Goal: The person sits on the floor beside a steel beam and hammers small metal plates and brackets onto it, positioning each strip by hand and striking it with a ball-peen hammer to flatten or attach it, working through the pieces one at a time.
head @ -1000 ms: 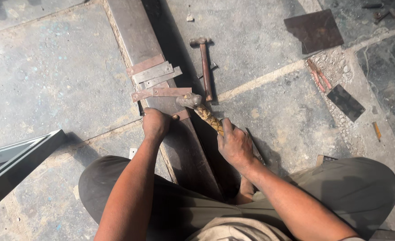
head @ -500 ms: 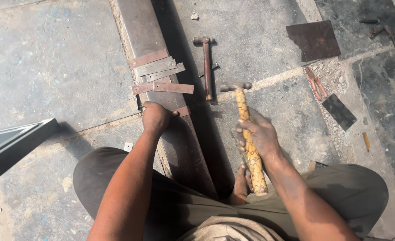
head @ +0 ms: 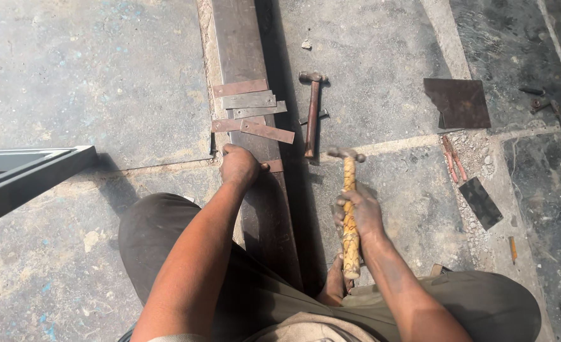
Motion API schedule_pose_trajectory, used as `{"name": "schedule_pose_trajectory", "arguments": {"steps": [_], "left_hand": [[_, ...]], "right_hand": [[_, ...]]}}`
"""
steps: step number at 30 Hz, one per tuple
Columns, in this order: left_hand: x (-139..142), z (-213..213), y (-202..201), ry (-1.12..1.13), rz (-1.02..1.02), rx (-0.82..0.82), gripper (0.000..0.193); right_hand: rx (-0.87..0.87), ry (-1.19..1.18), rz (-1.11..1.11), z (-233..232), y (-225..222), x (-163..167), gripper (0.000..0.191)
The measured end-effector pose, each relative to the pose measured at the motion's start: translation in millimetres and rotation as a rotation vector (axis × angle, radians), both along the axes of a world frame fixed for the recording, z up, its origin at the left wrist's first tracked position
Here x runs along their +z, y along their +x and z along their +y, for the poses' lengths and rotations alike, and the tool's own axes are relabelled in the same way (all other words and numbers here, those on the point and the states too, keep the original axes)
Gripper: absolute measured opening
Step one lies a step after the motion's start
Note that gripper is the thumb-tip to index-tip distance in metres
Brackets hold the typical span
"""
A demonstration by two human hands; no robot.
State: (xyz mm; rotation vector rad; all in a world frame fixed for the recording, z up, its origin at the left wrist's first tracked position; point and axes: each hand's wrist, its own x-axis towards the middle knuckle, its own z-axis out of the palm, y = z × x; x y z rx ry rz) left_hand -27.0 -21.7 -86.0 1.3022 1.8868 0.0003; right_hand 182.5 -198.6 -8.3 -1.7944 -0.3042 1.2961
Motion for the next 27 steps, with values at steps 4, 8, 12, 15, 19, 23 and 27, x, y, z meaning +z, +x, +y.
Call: {"name": "schedule_pose_trajectory", "arguments": {"steps": [4,8,12,15,19,23,27], "left_hand": [[0,2,-1,0.006,0.000,-0.018,0.106],[5,3,-2,0.015,0.020,-0.053,0.106],[4,1,-1,0.022,0.021,-0.047,0.107],[2,-1,-1,0.036,0.024,-0.021,0.105],[7,2,-1,-0.024,0.013,-0.014,0.109],[13,2,-1,0.007,0.019,-0.024,0.110],[6,1,-2,0.049,0.010,-0.021,0.107]], "right_hand": [[-0.212,0.011,-0.061,10,-6,8,0.058],[0.096,-0.059,-0.050,8,-45,13,0.067],[0.146,-0.005,0.020,3,-35,15,0.064],[-0.038,0.073,0.028,-3,-10,14,0.058],[-0.113,0.006,-0.036,-9,-19,7,0.055],[0.353,0.003,0.054,-13,-45,13,0.072],[0.432,0.215,-0.267,-17,-30,28,0.081]]}}
